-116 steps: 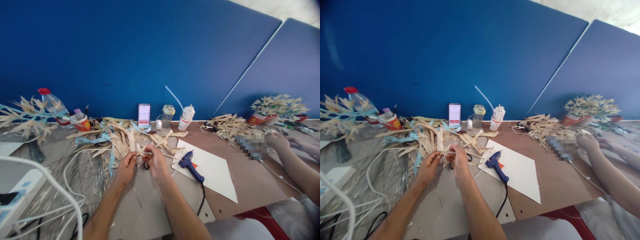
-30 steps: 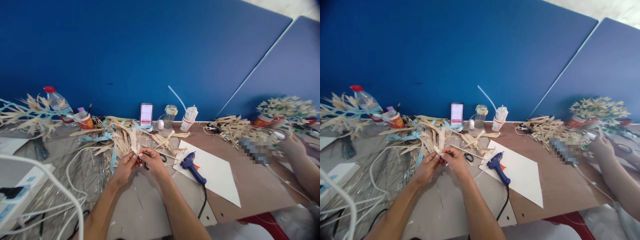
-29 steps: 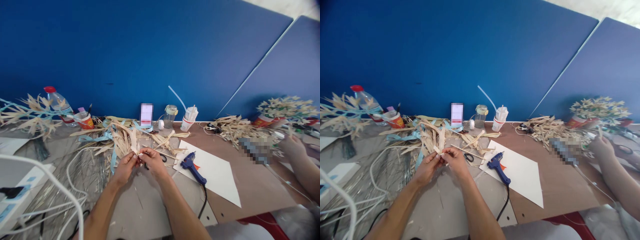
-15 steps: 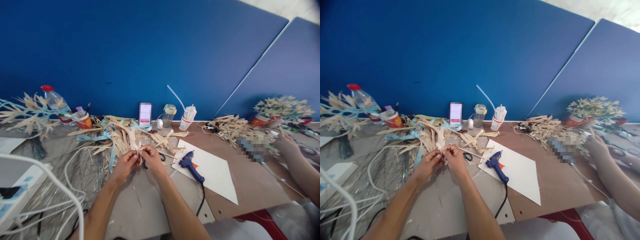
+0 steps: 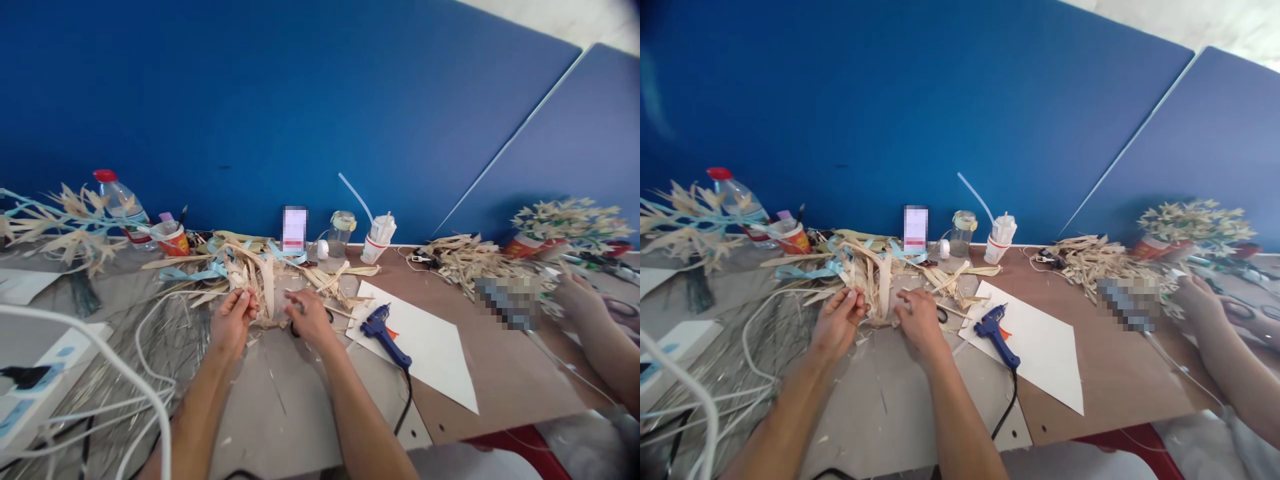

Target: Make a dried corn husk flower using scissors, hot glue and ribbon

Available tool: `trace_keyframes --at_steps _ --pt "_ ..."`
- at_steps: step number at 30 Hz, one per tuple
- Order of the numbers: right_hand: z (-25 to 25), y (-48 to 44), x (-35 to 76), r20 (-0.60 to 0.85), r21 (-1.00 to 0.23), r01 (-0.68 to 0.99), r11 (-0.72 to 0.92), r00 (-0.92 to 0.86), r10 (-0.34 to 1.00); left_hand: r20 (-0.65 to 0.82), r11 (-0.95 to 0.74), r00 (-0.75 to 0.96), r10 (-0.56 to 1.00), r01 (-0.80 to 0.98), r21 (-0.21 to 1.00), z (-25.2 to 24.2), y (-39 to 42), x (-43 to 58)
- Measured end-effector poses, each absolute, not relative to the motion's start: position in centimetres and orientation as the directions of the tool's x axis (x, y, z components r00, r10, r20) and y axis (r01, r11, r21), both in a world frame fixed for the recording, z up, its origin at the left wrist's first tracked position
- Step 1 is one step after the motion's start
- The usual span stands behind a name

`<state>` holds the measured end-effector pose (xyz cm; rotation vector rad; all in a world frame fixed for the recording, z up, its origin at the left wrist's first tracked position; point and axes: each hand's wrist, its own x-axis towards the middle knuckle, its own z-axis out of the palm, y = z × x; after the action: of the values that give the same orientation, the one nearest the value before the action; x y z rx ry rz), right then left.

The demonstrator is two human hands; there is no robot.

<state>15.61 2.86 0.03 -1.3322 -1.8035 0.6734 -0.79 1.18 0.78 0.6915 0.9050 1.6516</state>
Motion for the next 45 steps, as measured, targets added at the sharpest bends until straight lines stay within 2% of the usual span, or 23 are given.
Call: trace_keyframes --at_steps 4,7,9,11,13,15,18,20,25,27,29,32,34,36,37,39,42,45 --pt "0.0 1.7 14.7 0.2 -0.523 0.731 0.438 -0.395 0.897 0.014 -0.156 -0.264 0.964 -0.525 0.837 0.6 1.3 -1.0" --pt "-0.2 1.6 14.3 0.175 -0.471 0.769 0.432 -0.398 0.9 0.023 -0.159 -0.262 0.965 -0.511 0.845 0.6 1.3 -1.1" --pt "-0.1 1.9 14.4 0.208 -0.525 0.751 0.401 -0.343 0.916 0.026 -0.165 -0.269 0.963 -0.508 0.845 0.7 1.2 -1.1" --pt "0.0 2.5 14.9 0.247 -0.637 0.688 0.348 -0.246 0.937 0.023 -0.174 -0.288 0.957 -0.51 0.842 0.9 1.1 -1.1" --pt "0.2 3.1 15.4 0.239 -0.797 0.55 0.252 -0.096 0.966 0.018 -0.181 -0.306 0.952 -0.512 0.84 1.2 1.1 -1.1" --pt "0.3 3.5 15.8 0.183 -0.932 0.323 0.166 0.023 0.983 0.016 -0.175 -0.302 0.953 -0.509 0.843 1.3 1.0 -1.0" --pt "0.3 3.7 15.8 0.111 -0.994 0.026 0.109 0.047 0.993 0.002 -0.125 -0.24 0.971 -0.499 0.857 1.4 0.8 -0.6" --pt "0.4 3.6 15.5 0.071 -0.996 -0.058 0.072 0.005 0.997 -0.018 -0.055 -0.149 0.989 -0.47 0.881 1.3 0.6 -0.2" --pt "0.7 2.7 14.7 -0.009 -0.997 -0.074 -0.03 -0.269 0.963 -0.052 0.084 0.086 0.995 -0.425 0.901 0.7 0.3 0.3" --pt "0.7 2.6 14.7 -0.036 -0.998 -0.039 -0.053 -0.345 0.938 -0.045 0.069 0.059 0.997 -0.498 0.864 0.6 0.5 -0.1" --pt "0.7 2.7 15.1 -0.06 -0.998 0.014 -0.058 -0.351 0.935 -0.048 0.002 -0.062 0.997 -0.591 0.807 0.7 0.8 -0.7" --pt "0.4 3.3 16.1 -0.028 -0.991 0.132 -0.005 -0.174 0.984 -0.065 -0.069 -0.172 0.983 -0.672 0.738 0.9 1.2 -1.6" --pt "0.3 3.8 16.7 0.098 -0.961 0.264 0.077 0.069 0.993 -0.079 -0.054 -0.158 0.984 -0.692 0.72 1.0 1.2 -1.8" --pt "0.3 4.0 17.1 0.235 -0.921 0.365 0.135 0.244 0.941 -0.088 -0.007 -0.103 0.991 -0.685 0.729 1.0 1.1 -1.7" --pt "0.3 4.0 17.2 0.266 -0.918 0.364 0.157 0.271 0.925 -0.091 0.018 -0.074 0.993 -0.673 0.739 1.1 1.1 -1.5" --pt "0.5 3.9 17.0 0.23 -0.957 0.23 0.175 0.238 0.944 -0.092 0.05 -0.031 0.995 -0.649 0.759 1.1 0.9 -1.2" --pt "0.8 3.5 16.5 0.136 -0.99 -0.02 0.138 0.061 0.989 -0.082 0.056 -0.015 0.996 -0.608 0.792 1.0 0.8 -0.9" --pt "1.4 2.9 15.7 0.122 -0.992 -0.007 0.122 -0.142 0.982 -0.081 0.065 -0.003 0.997 -0.564 0.823 0.9 0.7 -0.8"
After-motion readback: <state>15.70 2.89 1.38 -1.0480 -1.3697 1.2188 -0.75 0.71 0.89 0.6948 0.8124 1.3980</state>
